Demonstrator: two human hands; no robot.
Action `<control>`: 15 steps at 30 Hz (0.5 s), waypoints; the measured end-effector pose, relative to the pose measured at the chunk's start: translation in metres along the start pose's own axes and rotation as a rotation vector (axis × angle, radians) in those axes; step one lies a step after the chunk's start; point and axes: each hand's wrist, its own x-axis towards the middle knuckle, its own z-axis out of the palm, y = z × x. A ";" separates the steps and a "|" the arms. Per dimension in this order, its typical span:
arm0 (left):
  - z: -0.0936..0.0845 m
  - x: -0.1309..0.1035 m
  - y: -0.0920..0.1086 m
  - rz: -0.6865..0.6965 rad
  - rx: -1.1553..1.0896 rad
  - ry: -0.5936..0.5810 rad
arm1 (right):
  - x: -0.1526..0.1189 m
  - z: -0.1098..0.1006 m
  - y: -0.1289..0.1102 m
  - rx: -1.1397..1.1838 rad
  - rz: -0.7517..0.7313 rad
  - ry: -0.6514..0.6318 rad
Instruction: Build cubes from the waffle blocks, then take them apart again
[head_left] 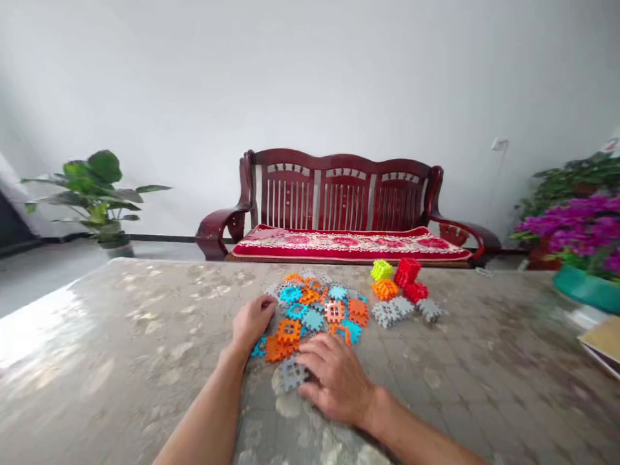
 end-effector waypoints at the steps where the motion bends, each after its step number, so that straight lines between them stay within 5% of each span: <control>1: 0.000 0.000 -0.001 -0.002 0.000 -0.001 | 0.002 0.003 -0.004 -0.004 0.010 -0.018; 15: -0.002 0.001 -0.002 -0.023 0.001 0.010 | 0.016 0.000 -0.020 -0.102 0.133 -0.129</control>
